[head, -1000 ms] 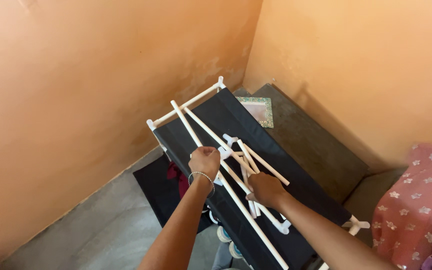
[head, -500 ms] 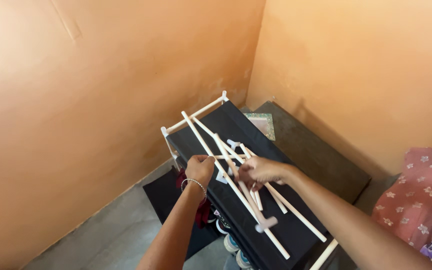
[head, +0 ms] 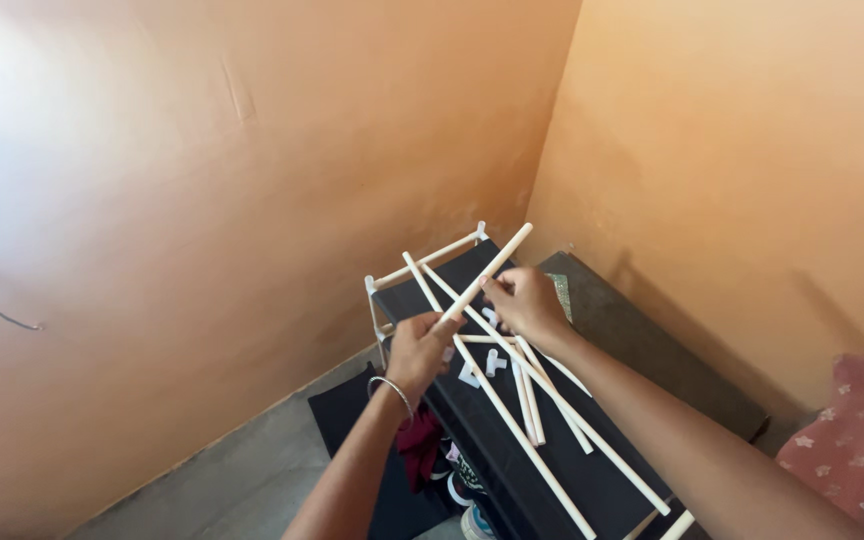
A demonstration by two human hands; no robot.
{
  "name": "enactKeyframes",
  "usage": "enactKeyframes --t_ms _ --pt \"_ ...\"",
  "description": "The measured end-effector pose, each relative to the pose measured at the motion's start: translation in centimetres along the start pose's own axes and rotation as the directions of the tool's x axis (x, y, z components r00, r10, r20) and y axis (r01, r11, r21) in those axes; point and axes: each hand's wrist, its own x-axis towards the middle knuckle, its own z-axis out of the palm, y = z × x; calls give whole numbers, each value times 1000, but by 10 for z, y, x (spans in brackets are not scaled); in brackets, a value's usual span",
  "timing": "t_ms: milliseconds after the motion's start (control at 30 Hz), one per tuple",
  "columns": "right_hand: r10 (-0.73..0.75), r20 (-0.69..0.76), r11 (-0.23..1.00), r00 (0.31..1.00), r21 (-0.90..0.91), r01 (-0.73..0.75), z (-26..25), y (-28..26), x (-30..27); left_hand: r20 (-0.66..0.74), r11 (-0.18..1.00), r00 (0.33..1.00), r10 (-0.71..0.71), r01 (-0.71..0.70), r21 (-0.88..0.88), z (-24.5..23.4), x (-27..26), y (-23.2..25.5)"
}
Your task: The person disassembles a small white-framed drying rack with a black fabric surface. They remove white plastic rods and connectors from the fabric, placing the parts on the rack surface. The clip ends with the rack partially taken apart and components scattered on the fabric.
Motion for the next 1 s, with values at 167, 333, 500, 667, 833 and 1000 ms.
enactKeyframes --t_ms 167,333,500,667,833,1000 --pt "-898 -17 396 439 -466 791 -12 -37 -33 43 982 991 -127 132 -133 -21 -9 20" --pt "-752 379 409 539 -373 833 -11 -52 -43 -72 909 984 -166 124 -397 -32 -17 29" --pt "-655 362 619 663 -245 746 -5 -50 -44 -157 936 985 -67 7 -353 -41 -23 38" --pt "-487 427 868 762 133 479 -4 -62 -42 -310 933 881 356 -321 160 -30 -34 49" --pt "-86 661 973 745 218 -81 -10 -61 -43 -273 811 851 449 -260 524 -33 -42 71" --pt "-401 506 915 764 253 313 7 -43 -34 -319 733 858 403 -94 674 -37 -31 60"
